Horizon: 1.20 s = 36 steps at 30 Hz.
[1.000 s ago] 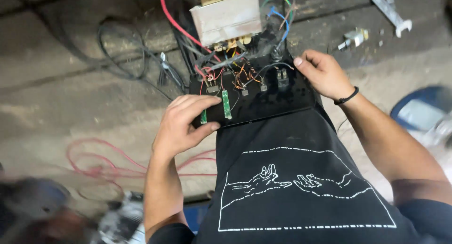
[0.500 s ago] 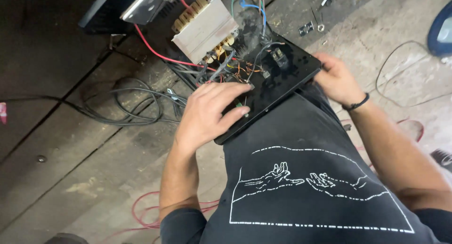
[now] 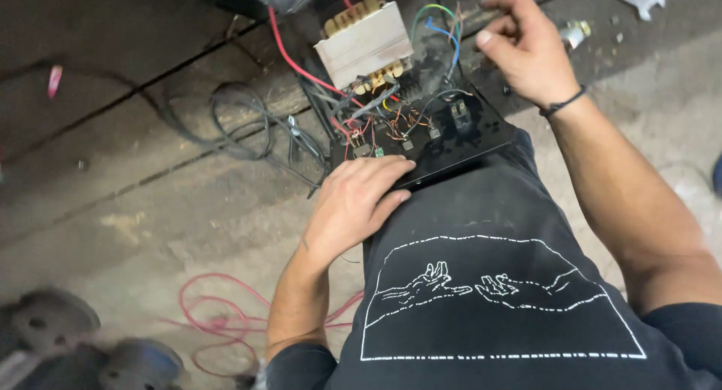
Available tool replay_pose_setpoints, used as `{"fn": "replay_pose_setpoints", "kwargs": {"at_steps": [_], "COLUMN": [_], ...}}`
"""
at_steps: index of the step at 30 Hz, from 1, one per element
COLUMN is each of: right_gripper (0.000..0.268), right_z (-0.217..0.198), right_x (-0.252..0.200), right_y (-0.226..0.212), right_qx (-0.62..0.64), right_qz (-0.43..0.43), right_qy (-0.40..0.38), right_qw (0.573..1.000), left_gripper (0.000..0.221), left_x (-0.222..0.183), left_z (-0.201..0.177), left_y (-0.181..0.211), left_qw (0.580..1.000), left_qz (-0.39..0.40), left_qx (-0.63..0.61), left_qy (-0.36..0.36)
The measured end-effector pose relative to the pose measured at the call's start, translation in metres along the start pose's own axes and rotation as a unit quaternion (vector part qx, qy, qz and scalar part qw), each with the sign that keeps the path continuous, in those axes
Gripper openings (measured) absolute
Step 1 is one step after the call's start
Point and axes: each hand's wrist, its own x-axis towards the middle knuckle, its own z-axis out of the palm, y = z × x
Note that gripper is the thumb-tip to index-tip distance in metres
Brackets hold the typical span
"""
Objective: Disconnecting electrical wires and removing components from an electronic control panel on a workbench.
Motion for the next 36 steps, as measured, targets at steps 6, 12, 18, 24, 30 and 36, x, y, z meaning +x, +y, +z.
{"fn": "replay_pose_setpoints", "kwargs": {"at_steps": [6, 12, 18, 24, 30, 36], "right_gripper": [0.036, 0.041, 0.027, 0.019, 0.036, 0.035], "right_z": [-0.011, -0.029, -0.038, -0.034, -0.02, 0.0], "right_x": [0.045, 0.047, 0.03, 0.023, 0.013, -0.004], "right_y": [-0.017, 0.009, -0.003, 0.005, 0.046, 0.035], "right_qx": [-0.232, 0.032, 0.011, 0.061, 0.183, 0.219], "right_qz": [-0.228, -0.23, -0.247, -0.124, -0.012, 0.027], "right_qy": [-0.082, -0.257, -0.276, -0.246, -0.206, -0.153], "right_qw": [0.942, 0.938, 0.929, 0.959, 0.961, 0.963], "left_gripper": [0.036, 0.03, 0.029, 0.029, 0.022, 0.02], "left_x": [0.017, 0.036, 0.049, 0.08, 0.115, 0.129], "left_z": [0.032, 0.049, 0.046, 0.02, 0.005, 0.005], "left_y": [0.067, 0.106, 0.099, 0.072, 0.028, 0.002], "left_qw": [0.983, 0.95, 0.927, 0.948, 0.976, 0.987], "left_qz": [-0.097, -0.207, -0.295, -0.253, -0.202, -0.125], "left_qx": [0.019, -0.008, 0.009, 0.036, 0.076, 0.092], "left_qy": [0.153, 0.232, 0.231, 0.19, 0.038, -0.043]}}
